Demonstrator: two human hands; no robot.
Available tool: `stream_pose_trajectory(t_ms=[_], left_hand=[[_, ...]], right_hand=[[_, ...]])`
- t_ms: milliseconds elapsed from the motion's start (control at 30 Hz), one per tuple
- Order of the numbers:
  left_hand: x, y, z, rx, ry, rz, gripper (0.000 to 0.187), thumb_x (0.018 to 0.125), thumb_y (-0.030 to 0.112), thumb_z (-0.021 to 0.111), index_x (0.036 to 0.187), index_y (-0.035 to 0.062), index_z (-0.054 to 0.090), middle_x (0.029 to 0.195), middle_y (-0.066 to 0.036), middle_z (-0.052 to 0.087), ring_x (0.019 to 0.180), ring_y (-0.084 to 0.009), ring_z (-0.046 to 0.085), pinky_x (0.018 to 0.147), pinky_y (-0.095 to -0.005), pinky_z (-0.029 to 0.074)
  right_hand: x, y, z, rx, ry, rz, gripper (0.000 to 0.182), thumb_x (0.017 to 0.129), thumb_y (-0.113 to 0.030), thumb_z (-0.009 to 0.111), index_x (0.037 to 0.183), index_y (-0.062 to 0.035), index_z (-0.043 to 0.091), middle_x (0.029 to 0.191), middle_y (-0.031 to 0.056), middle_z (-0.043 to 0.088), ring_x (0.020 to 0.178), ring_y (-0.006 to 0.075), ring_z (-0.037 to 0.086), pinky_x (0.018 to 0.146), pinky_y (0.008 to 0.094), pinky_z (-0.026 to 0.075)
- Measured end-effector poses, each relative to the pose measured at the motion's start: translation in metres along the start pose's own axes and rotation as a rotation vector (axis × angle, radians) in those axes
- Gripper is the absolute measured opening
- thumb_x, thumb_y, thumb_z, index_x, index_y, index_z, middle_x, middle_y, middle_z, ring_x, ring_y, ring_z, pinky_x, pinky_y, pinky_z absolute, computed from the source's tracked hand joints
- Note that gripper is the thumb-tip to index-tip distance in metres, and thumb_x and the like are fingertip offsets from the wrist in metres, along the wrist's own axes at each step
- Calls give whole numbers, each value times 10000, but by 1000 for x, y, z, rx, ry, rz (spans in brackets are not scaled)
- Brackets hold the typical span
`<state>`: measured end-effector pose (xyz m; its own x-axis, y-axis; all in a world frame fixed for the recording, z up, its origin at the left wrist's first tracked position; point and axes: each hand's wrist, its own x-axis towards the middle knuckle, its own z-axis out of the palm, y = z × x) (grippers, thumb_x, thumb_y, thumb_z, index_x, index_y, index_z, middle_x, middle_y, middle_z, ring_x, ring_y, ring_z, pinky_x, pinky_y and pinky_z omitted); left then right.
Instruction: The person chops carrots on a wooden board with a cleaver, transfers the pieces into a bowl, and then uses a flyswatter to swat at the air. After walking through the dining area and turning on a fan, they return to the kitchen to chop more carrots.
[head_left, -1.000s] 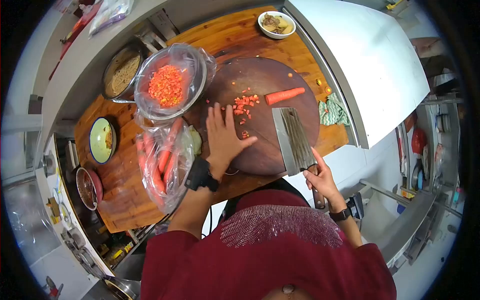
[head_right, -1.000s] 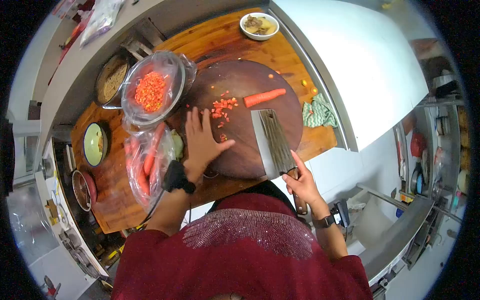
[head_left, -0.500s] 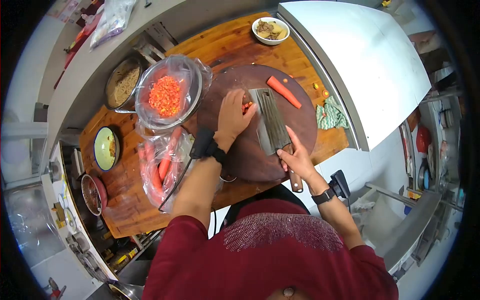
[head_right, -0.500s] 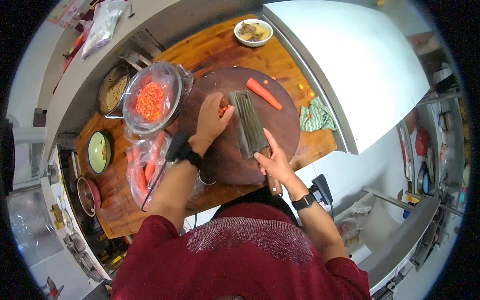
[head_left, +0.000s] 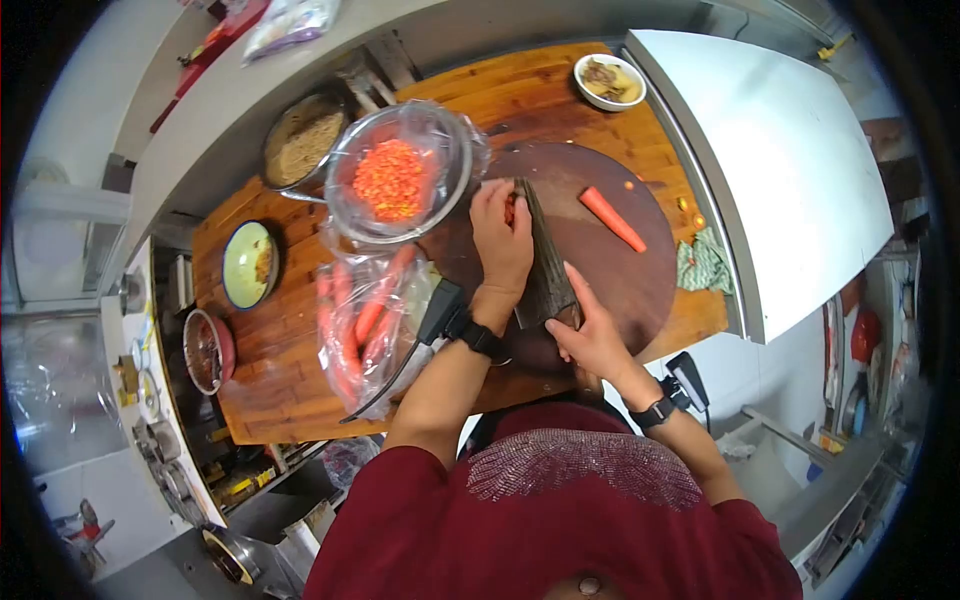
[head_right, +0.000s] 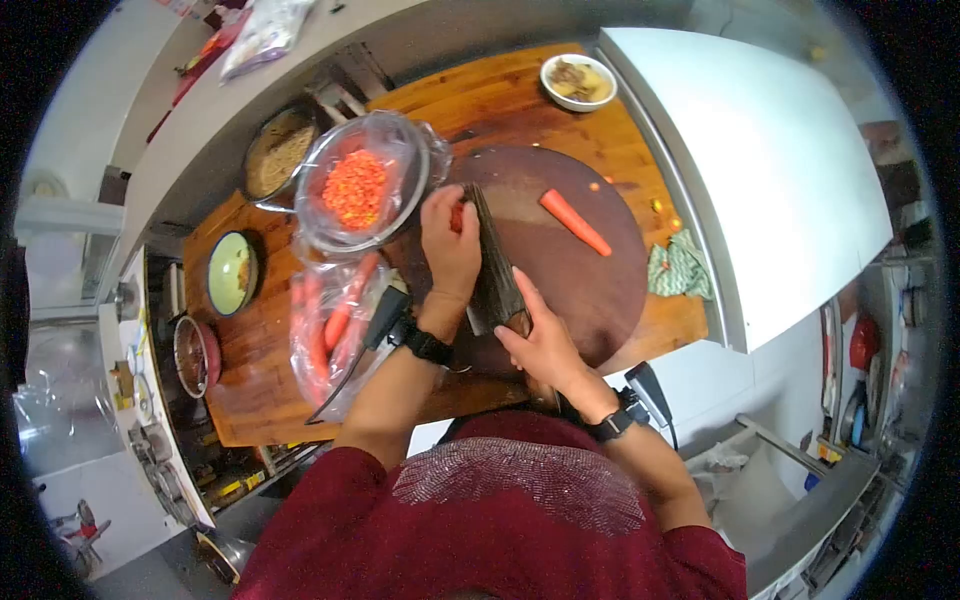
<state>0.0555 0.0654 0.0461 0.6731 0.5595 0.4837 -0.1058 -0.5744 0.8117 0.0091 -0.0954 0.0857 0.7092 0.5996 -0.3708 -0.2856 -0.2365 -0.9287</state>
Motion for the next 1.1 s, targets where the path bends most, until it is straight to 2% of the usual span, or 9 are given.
stream_pose_trajectory(t_ms=[100,300,367,500,633,833,900,1000,1100], left_hand=[[58,10,-40,179,84,273,124,823,41,523,934,1,559,969,-160,546,960,-323,515,857,-385,411],[112,-72,-93,230,92,193,147,791,51,540,931,24,576,1002,-160,545,980,-324,502,869,-412,397],[111,-117,-99,791,-154,74,212,754,68,572,964,50,591,1080,-156,518,1057,-325,462,899,-438,370],[106,-53,-67,407,-31,372,269,738,28,533,999,44,596,1081,-156,531,1046,-329,478,908,-432,365],[44,3,12,82,-696,567,275,774,16,460,1025,29,572,1129,-148,543,1075,-312,493,899,-398,397],[-19,13,63,462,-485,753,275,777,54,479,1026,100,587,1134,-45,543,1076,-264,489,878,-340,400],[-14,19,52,553,-836,573,259,766,72,491,1007,94,582,1035,-57,544,1006,-261,506,827,-360,409],[-35,27,16,505,-797,654,222,745,77,498,953,55,574,936,-75,527,929,-263,513,777,-363,420],[-70,26,-11,439,-687,635,254,730,52,501,975,29,568,950,-93,526,932,-282,510,798,-368,426]], right_hand=[[5,-41,13,-123,-3,-115,738,781,-69,598,1400,-140,202,906,133,638,538,163,593,511,310,487],[2,-49,17,-80,53,-131,714,779,-55,603,1390,-131,240,861,119,626,514,131,558,500,285,476],[-17,-39,-1,-112,127,-152,718,778,-39,606,1390,-133,243,883,111,617,509,117,547,491,274,471],[-61,-9,-43,-16,394,-121,716,802,21,569,1402,-145,216,943,83,585,490,89,496,443,237,438],[-94,-10,-60,67,594,-130,712,827,19,530,1413,-124,152,652,25,504,455,85,466,399,225,399],[-109,-10,-82,25,567,-164,709,824,14,534,1411,-106,156,632,23,497,443,84,453,392,228,391],[-104,-10,-90,-48,533,-174,673,821,1,543,1398,-88,207,675,28,511,458,70,451,407,223,393],[-96,-15,-108,-266,477,-199,669,810,-23,562,1389,-94,235,748,91,572,480,161,524,458,268,433],[-79,-2,-124,-800,340,-603,654,791,-87,588,1370,-145,288,945,216,584,769,374,582,646,415,473]])
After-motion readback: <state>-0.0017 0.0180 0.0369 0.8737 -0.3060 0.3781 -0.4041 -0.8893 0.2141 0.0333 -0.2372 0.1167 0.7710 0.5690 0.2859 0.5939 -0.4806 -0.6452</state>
